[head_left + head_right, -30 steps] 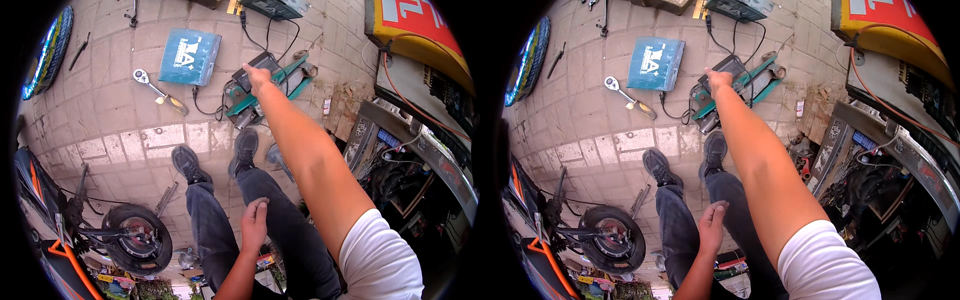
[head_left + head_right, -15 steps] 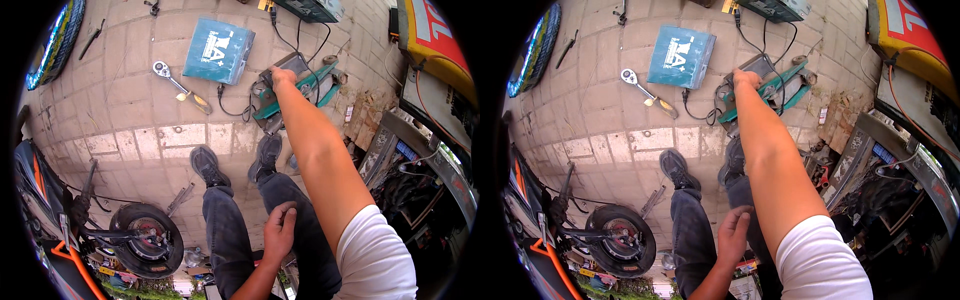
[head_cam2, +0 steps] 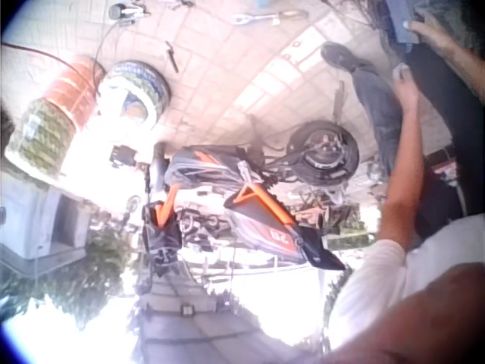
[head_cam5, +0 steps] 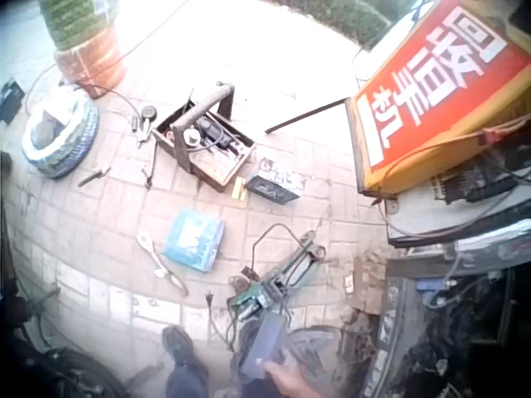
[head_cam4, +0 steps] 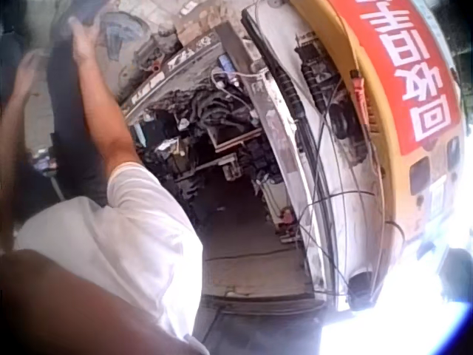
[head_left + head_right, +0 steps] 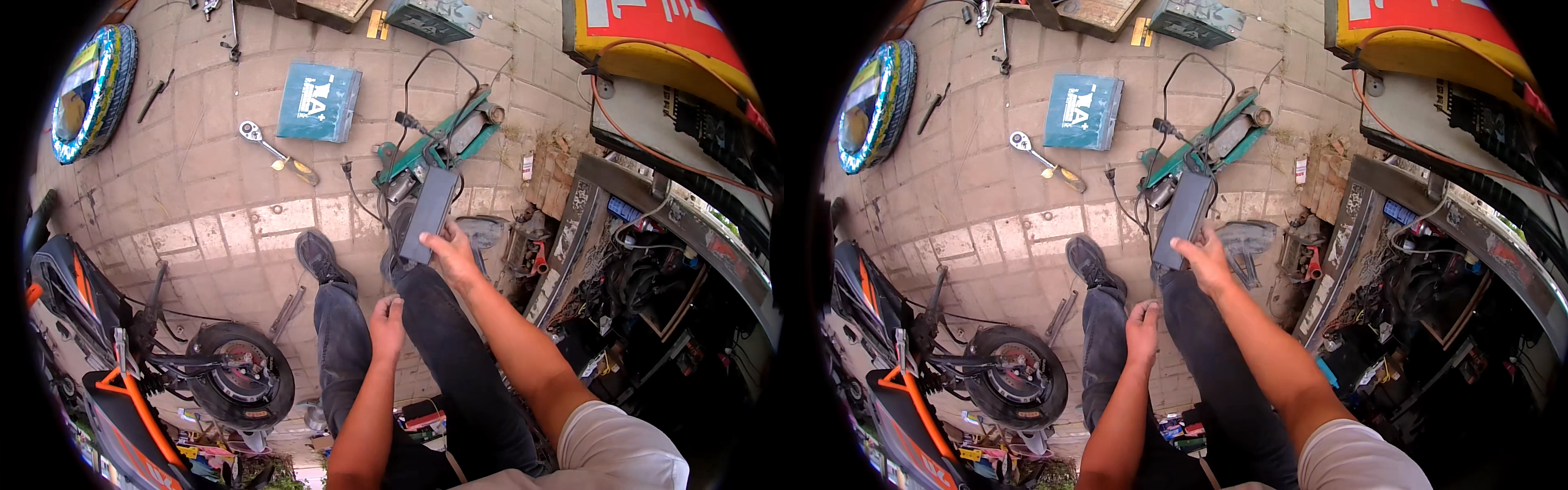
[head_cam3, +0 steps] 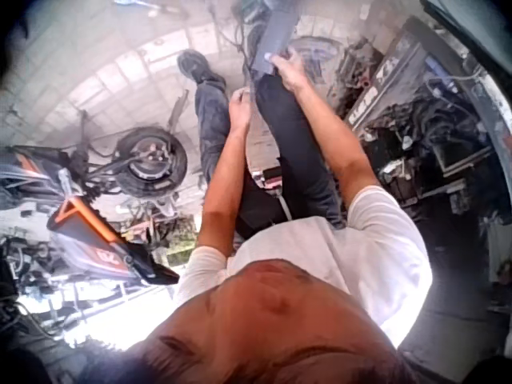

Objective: The person manipulates various components of an electric scooter, including wires, a battery, and plastic body parts, using their hands and a screwdriver. They pick up and move wires near a workbench, brush off a plastic fender, and pick up a battery from the ground.

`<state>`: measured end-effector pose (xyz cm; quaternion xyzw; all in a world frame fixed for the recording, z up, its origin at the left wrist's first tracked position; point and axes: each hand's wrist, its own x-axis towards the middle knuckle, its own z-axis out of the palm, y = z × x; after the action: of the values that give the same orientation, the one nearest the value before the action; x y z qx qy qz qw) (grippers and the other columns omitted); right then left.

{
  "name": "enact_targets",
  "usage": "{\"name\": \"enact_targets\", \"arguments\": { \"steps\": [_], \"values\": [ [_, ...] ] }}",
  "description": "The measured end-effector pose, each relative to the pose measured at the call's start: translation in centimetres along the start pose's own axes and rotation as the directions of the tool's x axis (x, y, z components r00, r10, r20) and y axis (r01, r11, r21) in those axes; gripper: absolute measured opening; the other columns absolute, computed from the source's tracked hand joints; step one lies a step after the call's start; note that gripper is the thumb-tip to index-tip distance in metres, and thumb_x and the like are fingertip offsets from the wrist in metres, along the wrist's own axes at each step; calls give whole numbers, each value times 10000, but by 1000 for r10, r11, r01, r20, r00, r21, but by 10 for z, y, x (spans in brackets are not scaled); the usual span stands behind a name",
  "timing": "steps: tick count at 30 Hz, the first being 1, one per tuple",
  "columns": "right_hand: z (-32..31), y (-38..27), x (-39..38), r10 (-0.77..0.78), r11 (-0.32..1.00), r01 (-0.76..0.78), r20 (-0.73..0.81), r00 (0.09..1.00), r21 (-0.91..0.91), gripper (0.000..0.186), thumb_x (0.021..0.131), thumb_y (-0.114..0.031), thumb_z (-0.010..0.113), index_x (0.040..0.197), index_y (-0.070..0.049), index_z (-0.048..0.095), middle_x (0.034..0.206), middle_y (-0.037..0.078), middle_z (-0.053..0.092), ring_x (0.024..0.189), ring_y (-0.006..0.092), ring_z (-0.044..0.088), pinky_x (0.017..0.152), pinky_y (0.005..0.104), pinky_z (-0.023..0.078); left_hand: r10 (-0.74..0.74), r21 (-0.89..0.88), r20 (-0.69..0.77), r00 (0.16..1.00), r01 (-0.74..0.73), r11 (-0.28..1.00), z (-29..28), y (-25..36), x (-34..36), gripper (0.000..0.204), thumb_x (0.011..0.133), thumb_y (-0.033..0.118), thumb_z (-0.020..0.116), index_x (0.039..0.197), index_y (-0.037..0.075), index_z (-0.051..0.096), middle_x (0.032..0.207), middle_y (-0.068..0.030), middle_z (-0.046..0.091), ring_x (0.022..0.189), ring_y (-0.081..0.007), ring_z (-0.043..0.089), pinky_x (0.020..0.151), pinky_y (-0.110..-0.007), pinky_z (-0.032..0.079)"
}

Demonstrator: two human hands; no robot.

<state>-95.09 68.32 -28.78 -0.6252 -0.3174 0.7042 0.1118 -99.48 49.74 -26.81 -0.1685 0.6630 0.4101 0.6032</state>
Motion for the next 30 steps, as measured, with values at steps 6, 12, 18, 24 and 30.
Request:
{"name": "enact_targets", "arguments": {
  "steps": [6,12,18,24,30],
  "values": [
    [2,52,-160,322,940,-330,93,942,86,647,725,-69,696,1271,29,364,1109,105,547,1009,180,553,884,313,448,-130,-97,-148,980,116,988,-50,-21,-30,283,909,259,533,1068,26,553,861,-10,560,752,-102,515,669,-247,435],
    [31,7,-263,147,936,-168,90,985,309,796,709,-92,711,1353,42,263,1237,120,465,1149,195,463,972,334,380,120,427,-25,992,-98,899,-75,53,-102,362,875,260,579,1120,-7,559,981,-82,595,917,-181,554,814,-296,439],
    [-22,-76,-385,-32,977,12,91,995,211,902,687,-123,740,1385,38,192,1309,163,394,1190,234,432,995,366,359,256,693,437,863,-504,516,-65,120,-196,413,811,276,632,1102,-12,580,1124,-191,564,1078,-342,488,950,-389,363],
    [-84,-111,-516,-240,919,237,-31,970,316,892,697,-103,742,1390,21,194,1339,139,383,1223,234,407,1010,369,350,98,643,700,707,-684,344,-31,109,-261,466,822,259,638,1174,-25,526,1104,-191,591,1024,-303,559,912,-352,424],
    [-153,-59,-599,-455,811,511,-241,857,286,883,714,-114,744,1410,-50,205,1280,100,424,1159,222,444,990,361,369,124,699,551,826,-537,472,-45,90,-311,325,883,152,553,1128,-62,549,1069,-142,613,1009,-207,570,887,-300,431]
  ]
}}
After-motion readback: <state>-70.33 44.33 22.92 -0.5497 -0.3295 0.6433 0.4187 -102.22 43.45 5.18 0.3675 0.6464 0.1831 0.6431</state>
